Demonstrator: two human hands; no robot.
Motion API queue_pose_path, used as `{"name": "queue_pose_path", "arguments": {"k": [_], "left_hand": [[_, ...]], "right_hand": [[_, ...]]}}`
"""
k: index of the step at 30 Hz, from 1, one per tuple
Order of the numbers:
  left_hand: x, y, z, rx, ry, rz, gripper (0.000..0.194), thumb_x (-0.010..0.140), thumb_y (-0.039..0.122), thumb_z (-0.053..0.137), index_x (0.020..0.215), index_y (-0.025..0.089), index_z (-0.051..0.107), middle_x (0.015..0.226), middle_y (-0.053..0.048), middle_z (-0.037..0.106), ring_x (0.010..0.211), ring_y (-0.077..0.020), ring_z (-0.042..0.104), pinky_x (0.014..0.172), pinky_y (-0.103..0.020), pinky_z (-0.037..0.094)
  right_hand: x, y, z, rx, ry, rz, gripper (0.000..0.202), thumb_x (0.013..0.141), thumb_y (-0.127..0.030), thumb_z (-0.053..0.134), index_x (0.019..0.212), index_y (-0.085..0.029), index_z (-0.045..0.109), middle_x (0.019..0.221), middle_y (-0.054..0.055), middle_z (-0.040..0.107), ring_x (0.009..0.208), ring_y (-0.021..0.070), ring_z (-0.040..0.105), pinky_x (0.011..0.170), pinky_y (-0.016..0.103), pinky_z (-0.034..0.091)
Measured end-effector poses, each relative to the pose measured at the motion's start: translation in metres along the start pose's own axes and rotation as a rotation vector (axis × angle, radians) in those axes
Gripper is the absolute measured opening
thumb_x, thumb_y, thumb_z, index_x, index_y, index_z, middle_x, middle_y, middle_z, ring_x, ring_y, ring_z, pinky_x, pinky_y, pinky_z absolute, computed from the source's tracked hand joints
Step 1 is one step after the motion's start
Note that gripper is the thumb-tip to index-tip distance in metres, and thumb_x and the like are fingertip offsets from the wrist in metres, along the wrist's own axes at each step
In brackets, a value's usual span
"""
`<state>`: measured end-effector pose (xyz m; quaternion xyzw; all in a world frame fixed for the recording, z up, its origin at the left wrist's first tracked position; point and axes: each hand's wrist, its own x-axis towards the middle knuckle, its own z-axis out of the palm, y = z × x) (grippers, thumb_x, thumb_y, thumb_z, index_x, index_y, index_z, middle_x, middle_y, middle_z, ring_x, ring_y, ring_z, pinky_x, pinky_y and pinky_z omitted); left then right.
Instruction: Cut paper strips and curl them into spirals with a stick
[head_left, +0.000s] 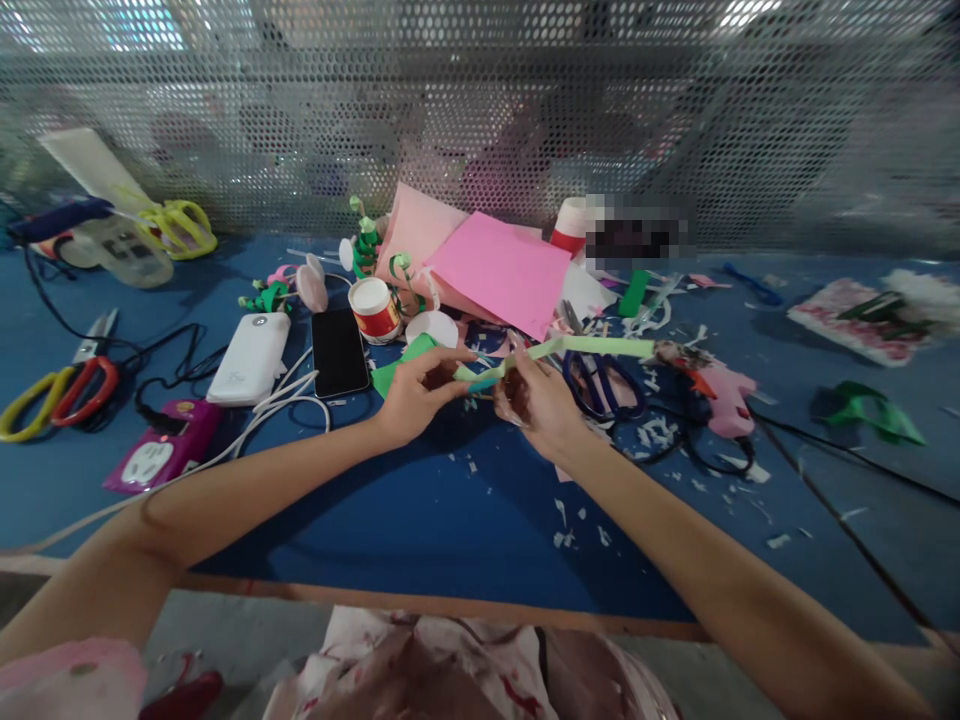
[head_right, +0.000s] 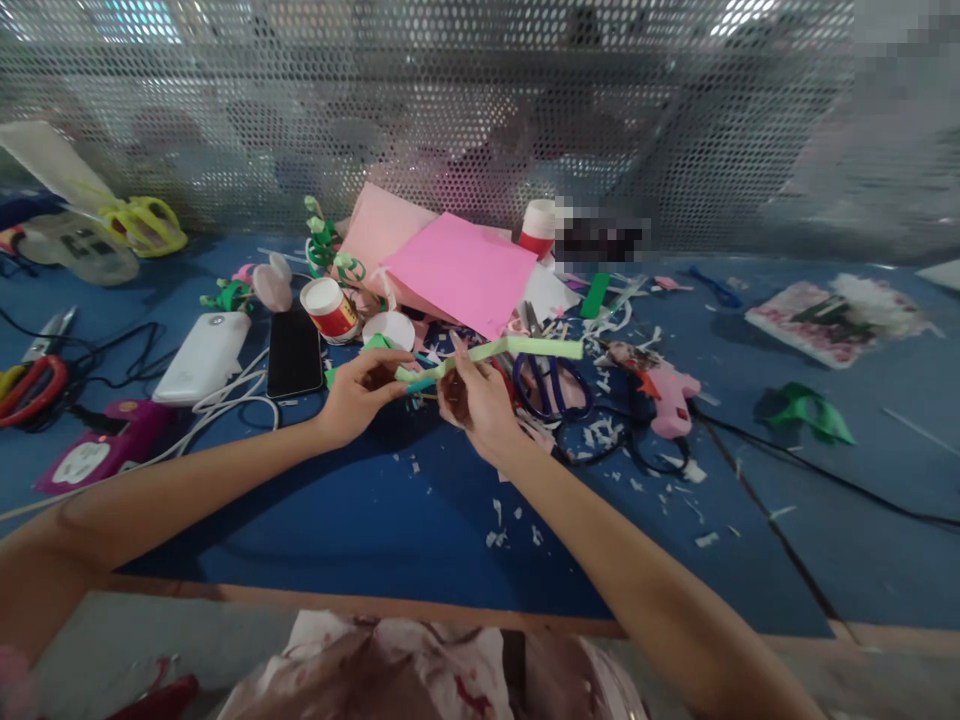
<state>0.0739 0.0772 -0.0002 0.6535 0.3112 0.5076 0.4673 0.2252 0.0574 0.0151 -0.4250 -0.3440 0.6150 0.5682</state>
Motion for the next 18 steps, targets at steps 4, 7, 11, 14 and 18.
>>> {"name": "queue_pose_path", "arguments": {"k": [4, 7, 11, 14, 18], "left_hand": [[-0.0004, 0.0030, 0.0007, -0.076, -0.051, -0.050, 0.030, 0.065, 0.029, 0.070, 0.090, 0.014, 0.064, 0.060, 0.002, 0.056, 0.052, -0.0070, 0.051, 0.053, -0.022, 0.046], [-0.0010, 0.0044, 0.0010, -0.107, -0.050, -0.057, 0.031, 0.063, 0.030, 0.071, 0.089, 0.014, 0.064, 0.058, 0.003, 0.057, 0.050, -0.0072, 0.053, 0.052, -0.022, 0.047], [-0.0014, 0.0030, 0.0014, -0.136, -0.050, -0.081, 0.034, 0.061, 0.029, 0.072, 0.089, 0.013, 0.061, 0.058, 0.003, 0.058, 0.050, -0.0073, 0.055, 0.051, -0.021, 0.048], [-0.0013, 0.0020, 0.0020, -0.172, -0.044, -0.116, 0.034, 0.060, 0.030, 0.073, 0.085, 0.012, 0.059, 0.060, 0.002, 0.060, 0.051, -0.0078, 0.057, 0.053, -0.021, 0.050], [-0.0011, 0.0028, 0.0025, -0.219, -0.047, -0.159, 0.037, 0.058, 0.034, 0.074, 0.082, 0.013, 0.055, 0.062, 0.001, 0.062, 0.053, -0.0092, 0.060, 0.056, -0.023, 0.052]], "right_hand": [[-0.0009, 0.0018, -0.0040, -0.003, -0.194, 0.005, 0.038, 0.059, -0.049, 0.070, 0.062, -0.020, 0.047, 0.042, -0.008, 0.045, 0.031, 0.0038, 0.036, 0.030, 0.018, 0.022], [0.0000, 0.0037, -0.0064, 0.000, -0.263, 0.055, 0.033, 0.060, -0.037, 0.074, 0.063, -0.019, 0.046, 0.041, -0.011, 0.041, 0.031, 0.0016, 0.030, 0.032, 0.017, 0.020], [0.0010, 0.0043, -0.0051, -0.007, -0.168, 0.051, 0.032, 0.061, -0.036, 0.073, 0.062, -0.019, 0.046, 0.041, -0.011, 0.041, 0.030, 0.0017, 0.030, 0.032, 0.017, 0.020], [-0.0003, 0.0037, -0.0022, -0.027, -0.136, 0.019, 0.034, 0.060, -0.039, 0.073, 0.063, -0.020, 0.045, 0.041, -0.011, 0.041, 0.029, 0.0026, 0.033, 0.030, 0.017, 0.018], [-0.0030, 0.0027, -0.0016, -0.133, -0.165, -0.075, 0.032, 0.064, -0.043, 0.069, 0.065, -0.020, 0.046, 0.042, -0.010, 0.040, 0.028, 0.0030, 0.032, 0.028, 0.017, 0.017]]}}
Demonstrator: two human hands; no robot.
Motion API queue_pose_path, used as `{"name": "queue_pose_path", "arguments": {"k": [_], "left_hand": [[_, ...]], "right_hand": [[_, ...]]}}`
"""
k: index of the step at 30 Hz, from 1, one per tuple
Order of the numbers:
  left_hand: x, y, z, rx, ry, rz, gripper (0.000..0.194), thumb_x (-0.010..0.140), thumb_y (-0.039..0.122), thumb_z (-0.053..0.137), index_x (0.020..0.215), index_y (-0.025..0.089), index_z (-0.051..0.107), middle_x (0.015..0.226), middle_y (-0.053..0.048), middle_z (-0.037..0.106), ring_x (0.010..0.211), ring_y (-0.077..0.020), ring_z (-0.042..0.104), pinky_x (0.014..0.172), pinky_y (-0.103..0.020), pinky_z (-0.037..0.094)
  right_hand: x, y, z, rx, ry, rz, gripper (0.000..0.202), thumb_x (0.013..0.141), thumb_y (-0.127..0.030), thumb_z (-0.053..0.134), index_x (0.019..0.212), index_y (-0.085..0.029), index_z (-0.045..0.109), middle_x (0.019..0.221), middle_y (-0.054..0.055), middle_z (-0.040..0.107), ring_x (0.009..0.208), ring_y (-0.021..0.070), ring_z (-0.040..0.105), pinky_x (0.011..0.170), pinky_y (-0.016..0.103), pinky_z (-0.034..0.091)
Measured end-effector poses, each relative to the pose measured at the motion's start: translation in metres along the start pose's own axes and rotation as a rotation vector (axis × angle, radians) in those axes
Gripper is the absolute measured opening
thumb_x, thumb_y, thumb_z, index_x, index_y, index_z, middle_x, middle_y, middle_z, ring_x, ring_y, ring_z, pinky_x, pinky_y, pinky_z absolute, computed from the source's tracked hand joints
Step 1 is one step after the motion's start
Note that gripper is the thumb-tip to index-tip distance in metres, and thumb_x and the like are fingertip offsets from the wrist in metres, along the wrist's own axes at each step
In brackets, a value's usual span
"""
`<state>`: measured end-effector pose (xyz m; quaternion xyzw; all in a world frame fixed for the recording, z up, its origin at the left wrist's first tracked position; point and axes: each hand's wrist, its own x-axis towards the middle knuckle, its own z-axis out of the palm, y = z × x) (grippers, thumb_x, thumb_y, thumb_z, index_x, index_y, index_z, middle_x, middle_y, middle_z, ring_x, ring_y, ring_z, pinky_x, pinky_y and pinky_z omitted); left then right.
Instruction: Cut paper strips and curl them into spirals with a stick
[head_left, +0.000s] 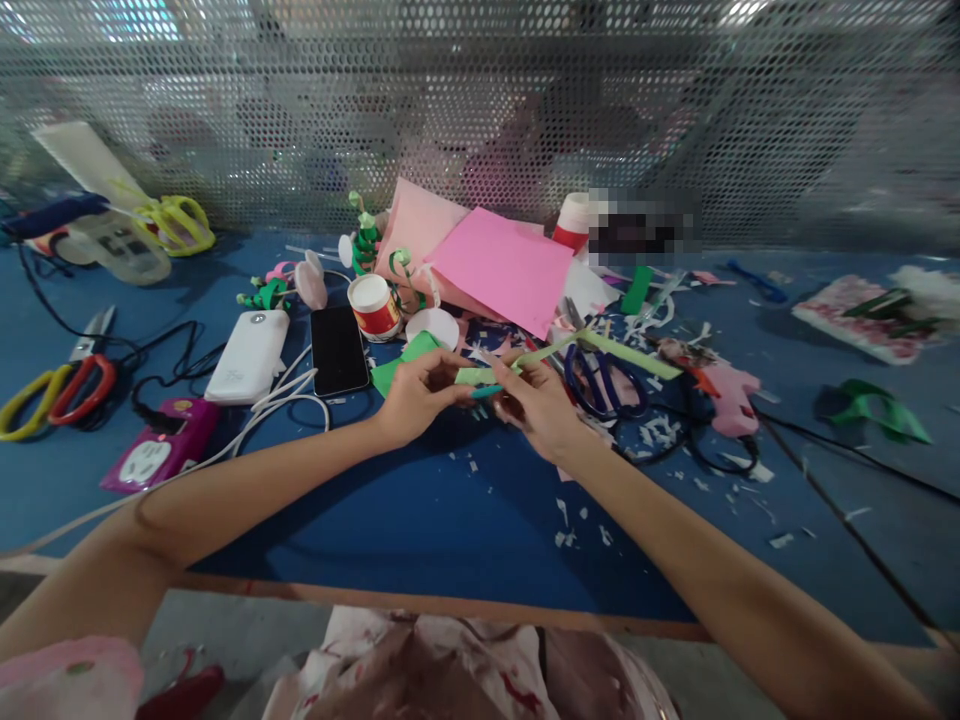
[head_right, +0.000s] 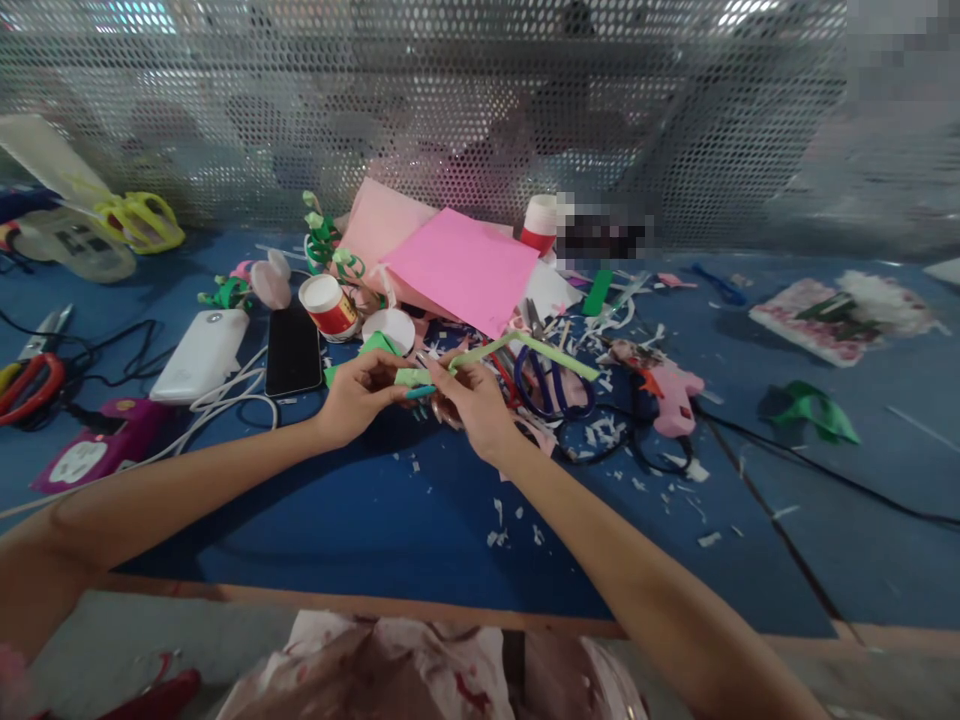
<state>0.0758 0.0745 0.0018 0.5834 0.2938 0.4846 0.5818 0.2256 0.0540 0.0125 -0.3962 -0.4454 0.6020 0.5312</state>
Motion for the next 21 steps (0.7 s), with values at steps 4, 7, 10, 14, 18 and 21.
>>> {"name": "queue_pose_path", "arguments": {"k": [4, 7, 10, 14, 18, 21], "left_hand": [[0.000, 0.000, 0.000, 0.012, -0.016, 0.013, 0.034, 0.059, 0.037, 0.072, 0.073, 0.013, 0.051, 0.059, 0.002, 0.061, 0.050, -0.0093, 0.060, 0.053, -0.023, 0.052], [-0.001, -0.001, -0.001, 0.075, -0.024, 0.088, 0.029, 0.064, 0.036, 0.070, 0.069, 0.013, 0.053, 0.058, 0.002, 0.060, 0.050, -0.0095, 0.059, 0.050, -0.023, 0.052], [-0.002, -0.002, -0.003, 0.237, 0.027, 0.313, 0.019, 0.068, 0.028, 0.067, 0.066, 0.013, 0.056, 0.059, 0.000, 0.062, 0.051, -0.0095, 0.060, 0.050, -0.021, 0.052], [-0.004, 0.000, -0.009, 0.545, 0.072, 0.702, 0.007, 0.072, 0.012, 0.061, 0.066, 0.013, 0.060, 0.066, -0.002, 0.067, 0.064, -0.0099, 0.064, 0.060, -0.019, 0.053], [-0.006, 0.002, -0.016, 0.704, 0.010, 0.901, 0.006, 0.074, 0.009, 0.059, 0.074, 0.014, 0.062, 0.081, -0.006, 0.070, 0.075, -0.0103, 0.066, 0.067, -0.018, 0.052], [-0.006, 0.003, -0.019, 0.792, -0.031, 0.989, 0.008, 0.076, 0.012, 0.057, 0.080, 0.015, 0.063, 0.086, -0.007, 0.070, 0.078, -0.0107, 0.065, 0.067, -0.019, 0.052]], "right_hand": [[-0.001, -0.002, -0.003, -0.181, -0.081, -0.117, 0.029, 0.073, -0.046, 0.060, 0.066, -0.020, 0.049, 0.041, -0.008, 0.040, 0.029, 0.0049, 0.034, 0.029, 0.019, 0.023], [-0.001, -0.004, -0.005, -0.277, -0.065, -0.230, 0.028, 0.072, -0.044, 0.061, 0.064, -0.019, 0.051, 0.046, -0.007, 0.043, 0.034, 0.0054, 0.038, 0.032, 0.019, 0.027], [-0.001, -0.006, -0.007, -0.308, -0.035, -0.322, 0.024, 0.070, -0.038, 0.066, 0.064, -0.019, 0.052, 0.053, -0.005, 0.046, 0.040, 0.0055, 0.041, 0.036, 0.019, 0.031], [-0.002, -0.007, -0.009, -0.272, -0.072, -0.336, 0.021, 0.068, -0.032, 0.068, 0.064, -0.019, 0.053, 0.057, -0.005, 0.047, 0.040, 0.0051, 0.042, 0.034, 0.019, 0.031], [-0.003, -0.010, -0.010, -0.249, -0.067, -0.359, 0.019, 0.064, -0.028, 0.071, 0.065, -0.019, 0.054, 0.062, -0.005, 0.049, 0.044, 0.0043, 0.043, 0.037, 0.018, 0.033], [-0.004, -0.013, -0.010, -0.259, -0.085, -0.396, 0.021, 0.059, -0.026, 0.075, 0.065, -0.019, 0.055, 0.063, -0.005, 0.052, 0.050, 0.0060, 0.047, 0.042, 0.019, 0.039]]}}
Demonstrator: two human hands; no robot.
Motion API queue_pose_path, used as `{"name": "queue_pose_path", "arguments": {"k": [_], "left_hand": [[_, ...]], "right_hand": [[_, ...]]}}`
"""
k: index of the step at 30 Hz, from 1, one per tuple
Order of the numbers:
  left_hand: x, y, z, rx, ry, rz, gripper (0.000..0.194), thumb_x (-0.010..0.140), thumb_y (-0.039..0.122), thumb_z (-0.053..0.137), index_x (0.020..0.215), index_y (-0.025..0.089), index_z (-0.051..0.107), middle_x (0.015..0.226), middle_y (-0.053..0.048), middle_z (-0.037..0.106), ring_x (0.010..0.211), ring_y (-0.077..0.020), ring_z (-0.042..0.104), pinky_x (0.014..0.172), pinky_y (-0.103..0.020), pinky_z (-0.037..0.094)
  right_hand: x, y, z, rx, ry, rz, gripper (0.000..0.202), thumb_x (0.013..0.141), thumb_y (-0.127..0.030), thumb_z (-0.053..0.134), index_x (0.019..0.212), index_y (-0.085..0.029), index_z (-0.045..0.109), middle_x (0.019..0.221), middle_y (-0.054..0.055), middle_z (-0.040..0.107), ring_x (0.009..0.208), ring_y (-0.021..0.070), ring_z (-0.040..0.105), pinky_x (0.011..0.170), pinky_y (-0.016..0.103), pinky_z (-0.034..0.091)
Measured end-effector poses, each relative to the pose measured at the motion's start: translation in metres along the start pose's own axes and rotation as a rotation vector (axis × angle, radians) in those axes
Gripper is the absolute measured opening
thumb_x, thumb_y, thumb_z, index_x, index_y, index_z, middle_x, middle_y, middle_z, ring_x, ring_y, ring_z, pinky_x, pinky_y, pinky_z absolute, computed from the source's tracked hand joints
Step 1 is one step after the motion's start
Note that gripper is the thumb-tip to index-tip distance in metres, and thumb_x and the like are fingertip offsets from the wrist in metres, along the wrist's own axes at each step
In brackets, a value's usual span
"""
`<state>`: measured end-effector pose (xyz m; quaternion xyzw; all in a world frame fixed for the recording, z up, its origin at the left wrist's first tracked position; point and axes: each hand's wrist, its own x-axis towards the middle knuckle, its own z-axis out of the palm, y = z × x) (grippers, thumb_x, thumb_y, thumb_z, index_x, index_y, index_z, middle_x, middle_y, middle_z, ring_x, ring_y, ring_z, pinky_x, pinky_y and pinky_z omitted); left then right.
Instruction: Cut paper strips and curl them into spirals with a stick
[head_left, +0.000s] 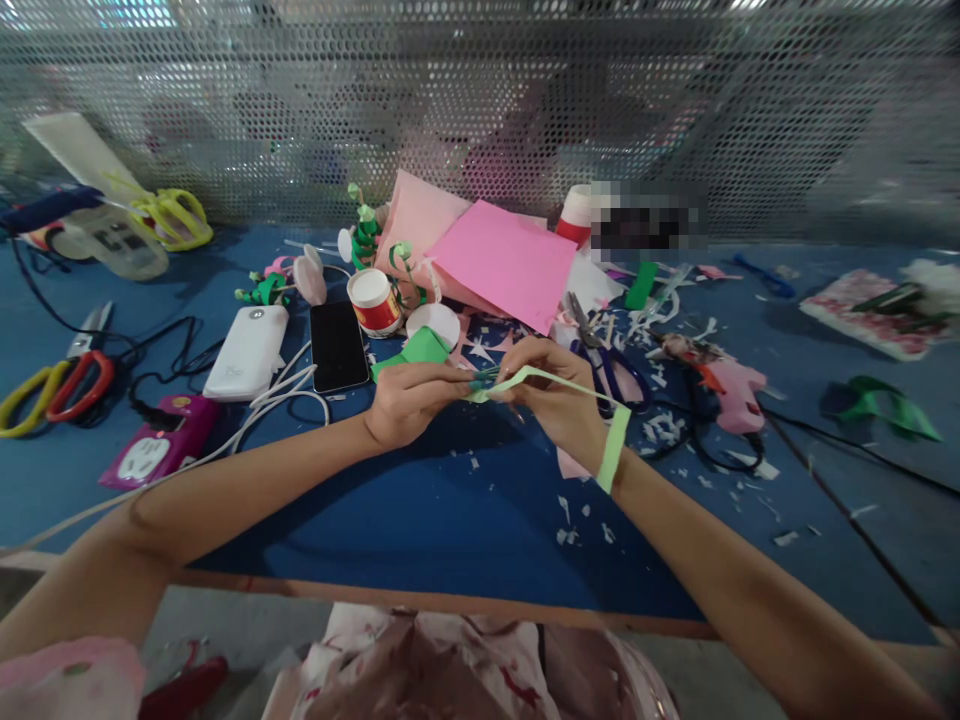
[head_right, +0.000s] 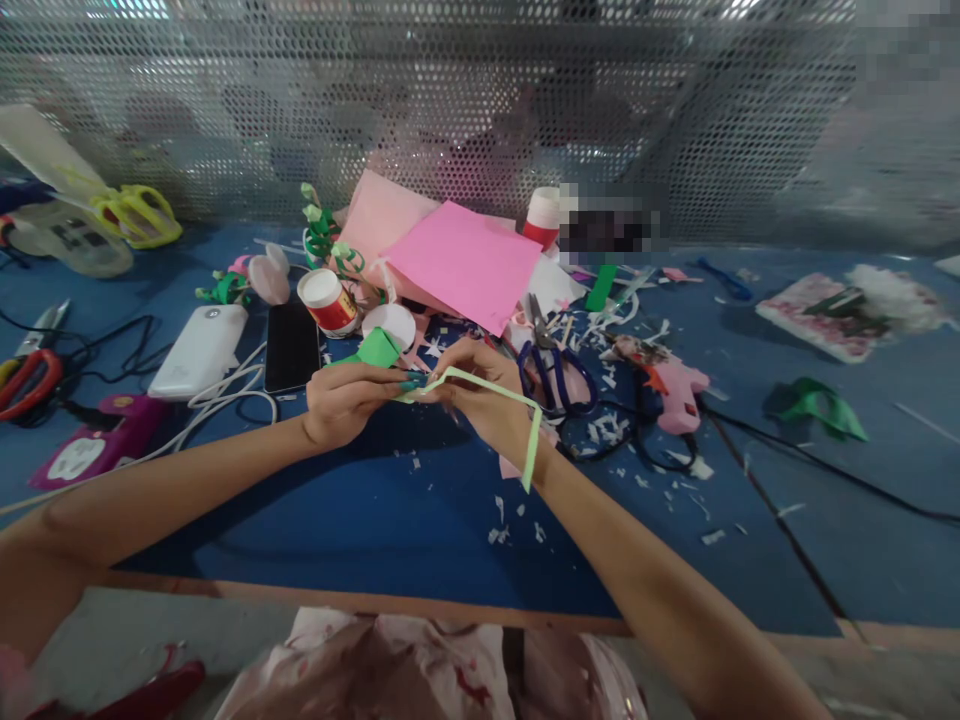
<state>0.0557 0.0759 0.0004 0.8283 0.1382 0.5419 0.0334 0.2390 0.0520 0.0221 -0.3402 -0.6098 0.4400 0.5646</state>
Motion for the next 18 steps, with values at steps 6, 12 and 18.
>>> {"name": "queue_pose_path", "arguments": {"k": [6, 12, 18], "left_hand": [[0.000, 0.001, 0.002, -0.001, -0.047, -0.043, 0.007, 0.076, 0.016, 0.060, 0.082, 0.015, 0.061, 0.074, -0.004, 0.070, 0.068, -0.0099, 0.066, 0.062, -0.016, 0.051], [0.005, 0.008, 0.007, -0.385, -0.136, -0.648, 0.031, 0.066, 0.026, 0.070, 0.089, 0.014, 0.052, 0.064, -0.002, 0.065, 0.061, -0.0127, 0.066, 0.059, -0.019, 0.054], [0.010, 0.008, 0.011, -0.783, -0.108, -0.931, 0.043, 0.060, 0.032, 0.073, 0.087, 0.015, 0.044, 0.057, 0.004, 0.059, 0.048, -0.0102, 0.061, 0.050, -0.020, 0.053]], "right_hand": [[-0.001, -0.001, -0.001, -0.052, -0.092, -0.001, 0.030, 0.053, -0.024, 0.079, 0.071, -0.020, 0.056, 0.071, -0.003, 0.056, 0.064, 0.0105, 0.054, 0.056, 0.024, 0.046], [0.000, 0.005, -0.006, -0.098, -0.069, 0.117, 0.027, 0.068, -0.038, 0.067, 0.069, -0.020, 0.047, 0.060, -0.005, 0.048, 0.045, 0.0060, 0.041, 0.041, 0.020, 0.034], [0.003, 0.007, -0.010, -0.038, -0.285, 0.340, 0.035, 0.070, -0.050, 0.061, 0.061, -0.019, 0.047, 0.041, -0.008, 0.040, 0.030, 0.0052, 0.034, 0.030, 0.019, 0.025]]}}
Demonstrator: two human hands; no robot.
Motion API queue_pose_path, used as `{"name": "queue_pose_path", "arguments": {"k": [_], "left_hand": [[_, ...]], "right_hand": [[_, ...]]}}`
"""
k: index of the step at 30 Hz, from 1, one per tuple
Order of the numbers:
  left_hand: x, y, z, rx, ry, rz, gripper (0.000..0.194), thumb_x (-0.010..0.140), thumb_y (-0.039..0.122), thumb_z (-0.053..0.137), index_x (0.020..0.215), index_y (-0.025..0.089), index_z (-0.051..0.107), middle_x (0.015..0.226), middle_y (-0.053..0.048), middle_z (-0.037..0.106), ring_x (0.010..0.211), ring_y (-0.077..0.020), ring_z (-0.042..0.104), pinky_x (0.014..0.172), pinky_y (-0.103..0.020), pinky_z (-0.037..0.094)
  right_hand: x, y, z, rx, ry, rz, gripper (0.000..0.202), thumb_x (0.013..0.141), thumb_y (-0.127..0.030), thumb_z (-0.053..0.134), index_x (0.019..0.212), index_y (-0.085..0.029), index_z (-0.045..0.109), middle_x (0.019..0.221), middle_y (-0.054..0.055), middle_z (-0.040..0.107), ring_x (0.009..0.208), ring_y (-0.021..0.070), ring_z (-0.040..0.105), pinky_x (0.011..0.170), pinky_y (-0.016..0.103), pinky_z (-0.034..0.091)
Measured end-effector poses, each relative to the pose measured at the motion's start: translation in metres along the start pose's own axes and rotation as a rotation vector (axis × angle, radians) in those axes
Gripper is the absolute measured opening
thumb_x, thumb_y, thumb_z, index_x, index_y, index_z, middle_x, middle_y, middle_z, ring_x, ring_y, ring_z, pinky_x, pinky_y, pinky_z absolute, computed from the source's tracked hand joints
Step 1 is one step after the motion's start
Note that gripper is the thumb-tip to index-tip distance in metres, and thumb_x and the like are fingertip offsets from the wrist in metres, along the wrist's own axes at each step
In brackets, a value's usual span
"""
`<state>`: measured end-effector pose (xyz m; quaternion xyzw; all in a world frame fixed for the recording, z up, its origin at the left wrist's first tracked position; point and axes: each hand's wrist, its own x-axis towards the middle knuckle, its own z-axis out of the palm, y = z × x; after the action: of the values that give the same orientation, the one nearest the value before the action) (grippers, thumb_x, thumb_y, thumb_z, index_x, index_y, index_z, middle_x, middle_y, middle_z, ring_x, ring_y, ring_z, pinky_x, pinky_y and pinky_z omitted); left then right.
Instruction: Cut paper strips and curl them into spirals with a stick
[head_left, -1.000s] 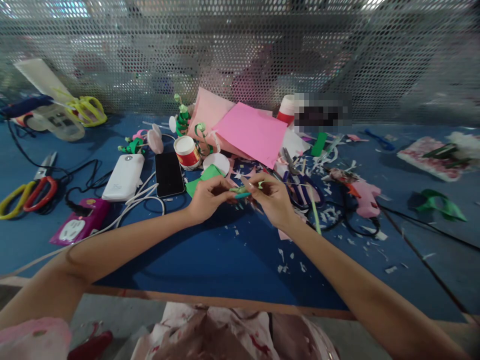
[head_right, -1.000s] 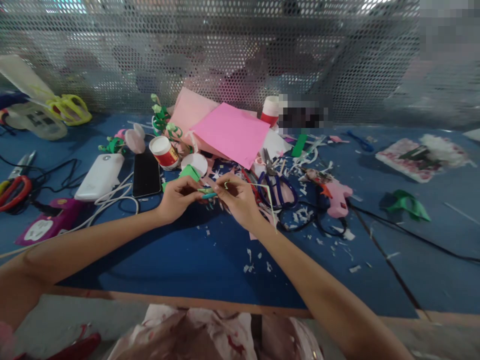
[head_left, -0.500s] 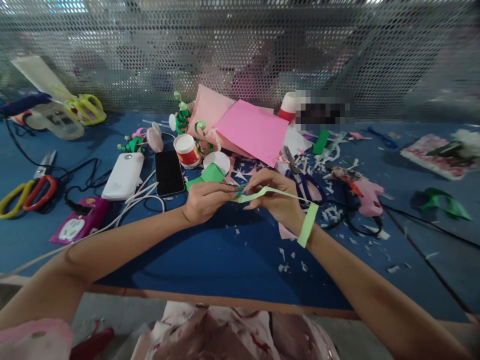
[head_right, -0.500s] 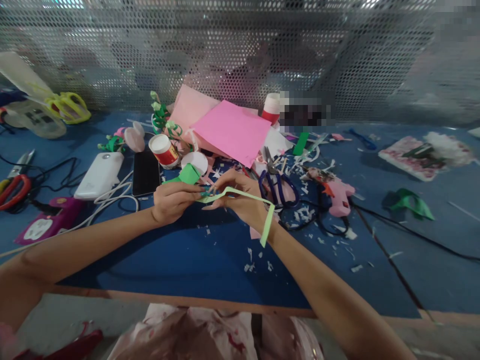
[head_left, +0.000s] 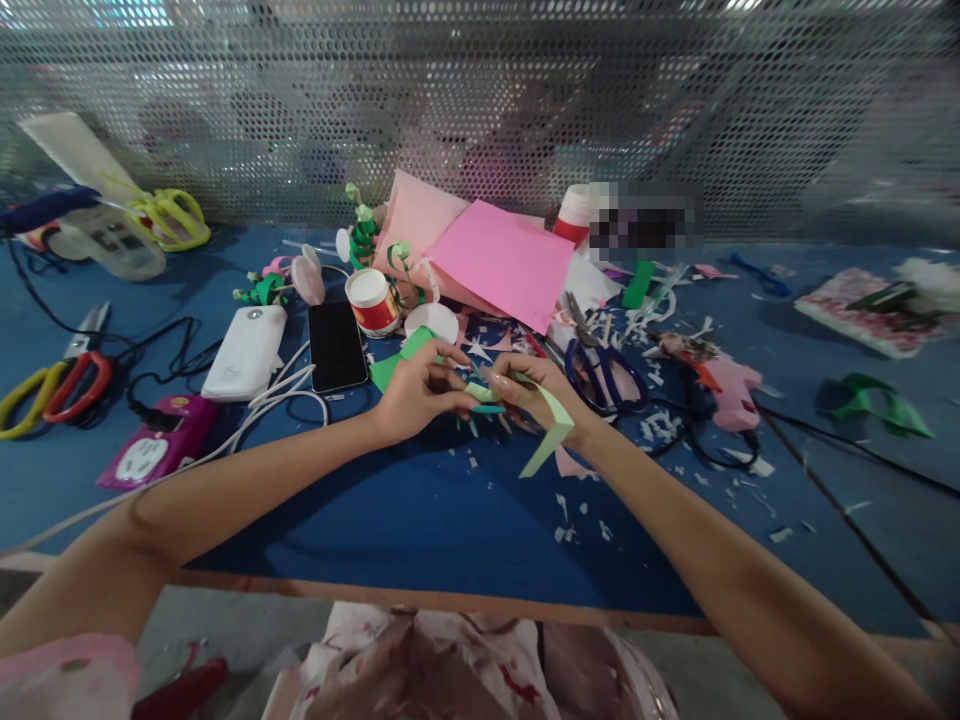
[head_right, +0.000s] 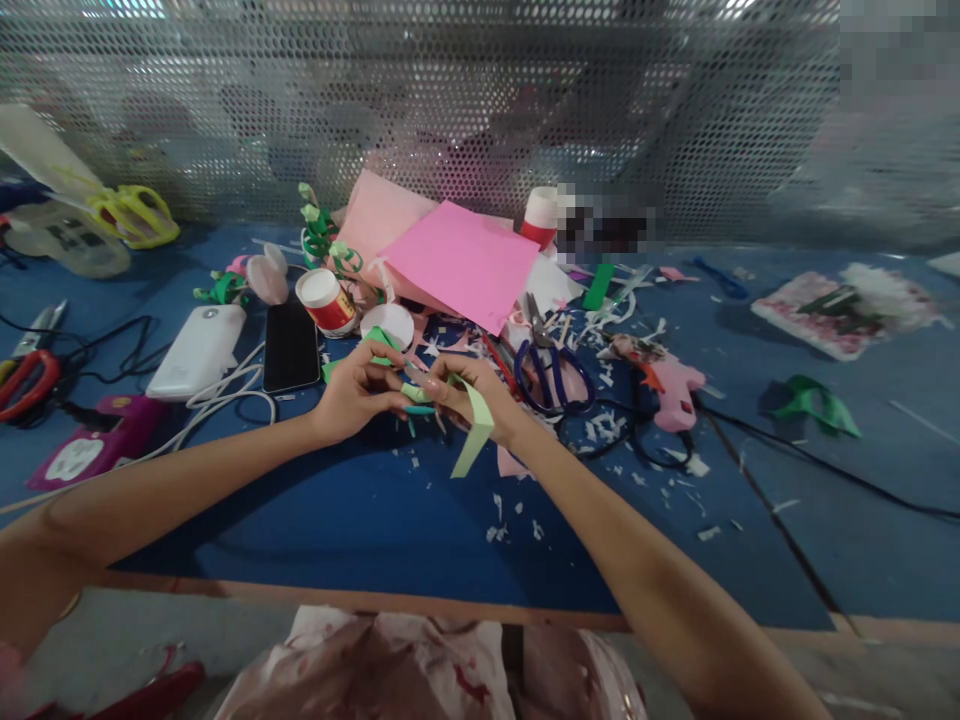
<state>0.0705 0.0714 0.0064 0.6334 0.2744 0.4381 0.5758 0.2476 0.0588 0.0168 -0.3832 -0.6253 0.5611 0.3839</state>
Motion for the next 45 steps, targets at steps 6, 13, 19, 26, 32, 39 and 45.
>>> {"name": "queue_pose_path", "arguments": {"k": [6, 13, 19, 26, 32, 39, 45], "left_hand": [[0.002, 0.002, 0.002, -0.108, 0.003, -0.047, 0.046, 0.057, 0.033, 0.076, 0.082, 0.017, 0.040, 0.052, 0.006, 0.058, 0.041, -0.0076, 0.057, 0.043, -0.017, 0.049], [0.002, 0.000, 0.001, -0.115, -0.056, -0.026, 0.044, 0.060, 0.033, 0.074, 0.084, 0.017, 0.040, 0.052, 0.007, 0.056, 0.038, -0.0054, 0.054, 0.039, -0.014, 0.045], [0.000, 0.000, 0.003, -0.131, -0.078, -0.016, 0.038, 0.062, 0.031, 0.073, 0.081, 0.016, 0.043, 0.059, 0.005, 0.057, 0.046, -0.0049, 0.057, 0.043, -0.014, 0.049], [0.000, 0.004, 0.003, -0.173, -0.116, -0.068, 0.042, 0.059, 0.032, 0.074, 0.081, 0.017, 0.042, 0.059, 0.006, 0.056, 0.048, -0.0054, 0.057, 0.043, -0.014, 0.050], [-0.001, 0.001, 0.003, -0.204, -0.213, -0.122, 0.043, 0.059, 0.033, 0.074, 0.083, 0.016, 0.042, 0.059, 0.006, 0.058, 0.043, -0.0067, 0.057, 0.041, -0.017, 0.051], [0.000, 0.007, 0.004, -0.197, -0.220, -0.154, 0.044, 0.056, 0.033, 0.076, 0.079, 0.015, 0.042, 0.058, 0.005, 0.058, 0.044, -0.0057, 0.057, 0.044, -0.016, 0.051], [0.003, 0.009, 0.001, -0.093, -0.203, -0.097, 0.043, 0.057, 0.031, 0.075, 0.080, 0.016, 0.042, 0.056, 0.005, 0.056, 0.046, -0.0068, 0.057, 0.042, -0.016, 0.050]], "right_hand": [[-0.002, 0.001, 0.004, 0.072, -0.045, 0.028, 0.032, 0.077, -0.049, 0.053, 0.067, -0.019, 0.048, 0.042, -0.006, 0.048, 0.028, 0.0048, 0.038, 0.028, 0.017, 0.024], [-0.005, -0.008, 0.009, 0.067, -0.060, -0.043, 0.031, 0.074, -0.047, 0.058, 0.068, -0.018, 0.048, 0.043, -0.008, 0.043, 0.030, 0.0034, 0.036, 0.030, 0.017, 0.024], [-0.005, -0.007, 0.009, 0.110, -0.066, -0.039, 0.024, 0.075, -0.039, 0.060, 0.068, -0.018, 0.051, 0.044, -0.008, 0.041, 0.033, 0.0041, 0.037, 0.032, 0.018, 0.028], [-0.002, 0.001, 0.010, 0.292, -0.121, 0.093, 0.027, 0.070, -0.039, 0.065, 0.063, -0.017, 0.050, 0.049, -0.007, 0.045, 0.036, 0.0034, 0.039, 0.035, 0.017, 0.028], [0.001, 0.005, 0.012, 0.350, -0.090, 0.254, 0.040, 0.048, -0.039, 0.078, 0.070, -0.016, 0.054, 0.052, -0.006, 0.047, 0.041, 0.0034, 0.038, 0.035, 0.016, 0.024], [0.000, 0.000, 0.015, 0.362, -0.177, 0.303, 0.039, 0.056, -0.043, 0.074, 0.077, -0.015, 0.054, 0.054, -0.004, 0.052, 0.040, 0.0032, 0.038, 0.035, 0.016, 0.027], [0.000, -0.001, 0.018, 0.408, -0.177, 0.345, 0.038, 0.056, -0.040, 0.075, 0.074, -0.016, 0.052, 0.049, -0.008, 0.045, 0.037, 0.0014, 0.029, 0.032, 0.015, 0.017]]}}
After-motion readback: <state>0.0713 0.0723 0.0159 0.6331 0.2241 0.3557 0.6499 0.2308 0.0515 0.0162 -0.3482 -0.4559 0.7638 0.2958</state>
